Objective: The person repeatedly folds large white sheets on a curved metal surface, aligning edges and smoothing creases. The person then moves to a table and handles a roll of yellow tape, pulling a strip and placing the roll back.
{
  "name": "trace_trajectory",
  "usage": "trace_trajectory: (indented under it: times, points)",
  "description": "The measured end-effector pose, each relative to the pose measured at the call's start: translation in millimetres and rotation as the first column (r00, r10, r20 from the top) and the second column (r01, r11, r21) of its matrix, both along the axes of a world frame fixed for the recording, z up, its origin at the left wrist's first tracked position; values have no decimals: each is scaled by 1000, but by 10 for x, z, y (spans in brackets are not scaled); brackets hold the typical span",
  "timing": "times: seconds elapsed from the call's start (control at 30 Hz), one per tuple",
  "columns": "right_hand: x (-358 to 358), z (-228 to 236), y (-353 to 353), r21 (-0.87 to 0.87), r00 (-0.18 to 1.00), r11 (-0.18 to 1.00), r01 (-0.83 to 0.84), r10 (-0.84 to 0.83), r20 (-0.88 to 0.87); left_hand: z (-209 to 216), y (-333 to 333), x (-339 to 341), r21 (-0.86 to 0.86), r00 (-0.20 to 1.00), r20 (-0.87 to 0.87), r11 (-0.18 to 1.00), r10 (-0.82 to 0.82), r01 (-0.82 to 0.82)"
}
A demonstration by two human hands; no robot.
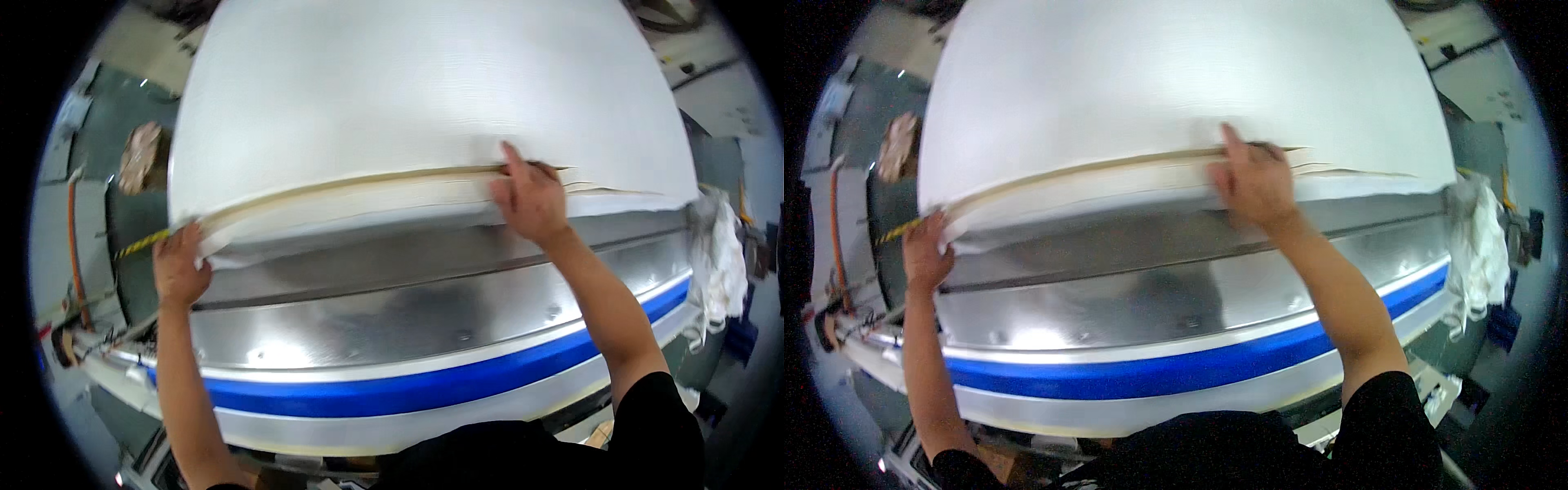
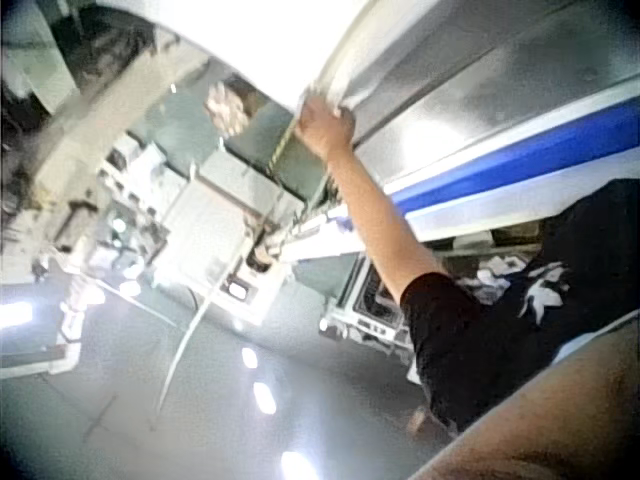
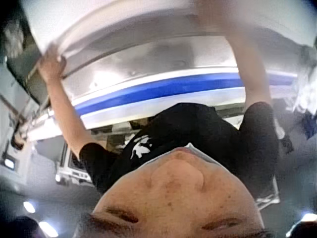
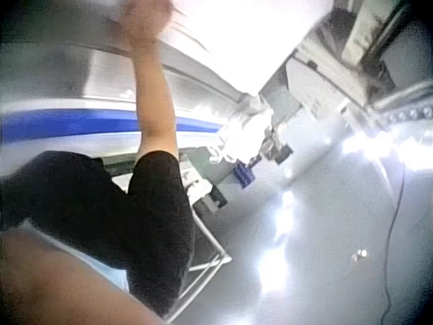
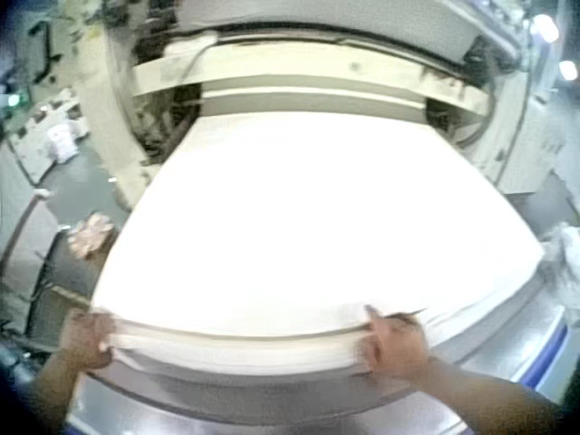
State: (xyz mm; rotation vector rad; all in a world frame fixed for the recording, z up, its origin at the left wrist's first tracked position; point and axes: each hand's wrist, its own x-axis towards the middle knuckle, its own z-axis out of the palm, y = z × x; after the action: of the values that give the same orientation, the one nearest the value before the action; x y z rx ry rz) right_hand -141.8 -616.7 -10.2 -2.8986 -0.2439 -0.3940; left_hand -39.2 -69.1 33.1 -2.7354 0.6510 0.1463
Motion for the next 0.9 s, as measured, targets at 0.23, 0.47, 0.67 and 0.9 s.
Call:
trace_trajectory:
  times: [0.23, 0.47, 0.67, 0.9]
  points:
    - [-749, 36, -2547, -158, 969, 965, 208, -226, -104, -122, -583, 524, 491, 950, -156, 856, 270, -163]
    - [-1103, 123, -4408, -300, 857, 879, 370, -448, -256, -564, 642, 677, 285, 901, -34, 868, 433, -406]
    - [-1613, 363, -5731, -840, 584, 529, 118, -722, -372, -760, 382, 882, 281, 882, -91, 862, 462, -422]
    - [-1561, 93, -5933, -410, 589, 732, 544, -681, -434, -517, 853, 609, 335, 943, -25, 891, 332, -306]
